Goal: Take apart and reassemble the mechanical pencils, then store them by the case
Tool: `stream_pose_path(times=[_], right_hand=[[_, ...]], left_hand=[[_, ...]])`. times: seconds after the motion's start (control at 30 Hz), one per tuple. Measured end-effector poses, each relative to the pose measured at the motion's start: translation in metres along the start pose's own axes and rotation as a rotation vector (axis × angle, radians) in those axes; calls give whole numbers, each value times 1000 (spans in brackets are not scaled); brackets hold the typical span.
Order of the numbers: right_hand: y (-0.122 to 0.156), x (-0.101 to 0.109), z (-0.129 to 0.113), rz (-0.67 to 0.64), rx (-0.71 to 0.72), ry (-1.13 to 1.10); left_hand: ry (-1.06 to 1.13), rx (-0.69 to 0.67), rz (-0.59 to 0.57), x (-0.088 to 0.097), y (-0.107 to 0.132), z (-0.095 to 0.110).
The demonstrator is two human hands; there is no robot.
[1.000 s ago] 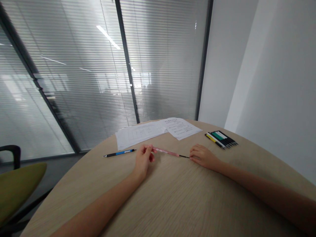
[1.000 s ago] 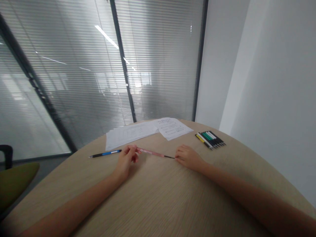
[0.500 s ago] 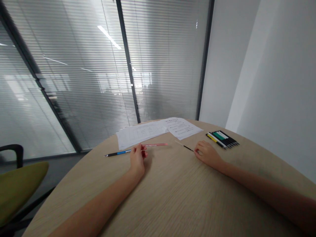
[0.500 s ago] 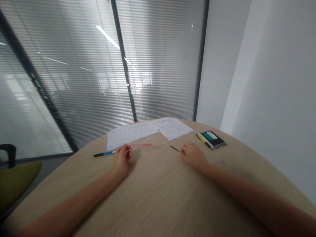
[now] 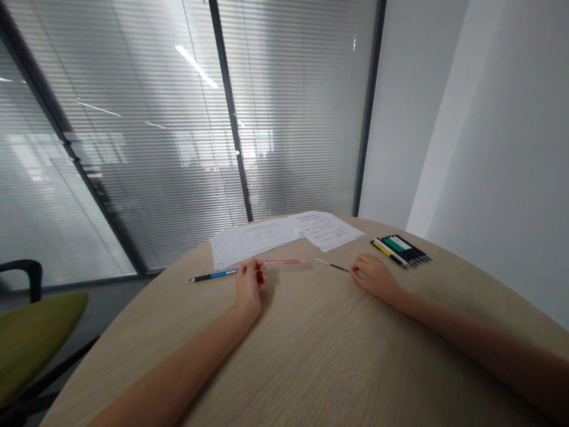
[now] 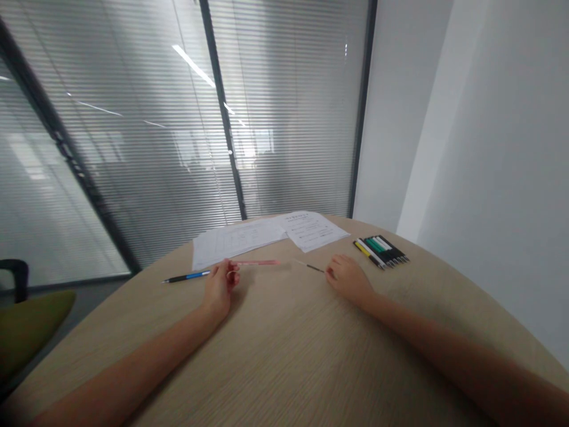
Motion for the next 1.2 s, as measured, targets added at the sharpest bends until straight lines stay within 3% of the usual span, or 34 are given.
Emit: stream_pose_path(times=[0.13, 0.77, 1.2], right_hand=[[1, 9, -3, 73, 19, -60], [3, 19, -17, 158, 184, -225], [4, 18, -19, 117, 199, -243]], left_hand=[[17, -2, -8, 0, 0, 0], [37, 17, -33, -2, -1, -2], [46, 22, -45, -3, -1, -2]])
Point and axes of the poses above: each hand's wrist, its own y-axis away from the middle knuckle, its own x-axis out of the back of the hand, z = x × y, the point moved 6 cm from there along -y, towards the middle knuckle
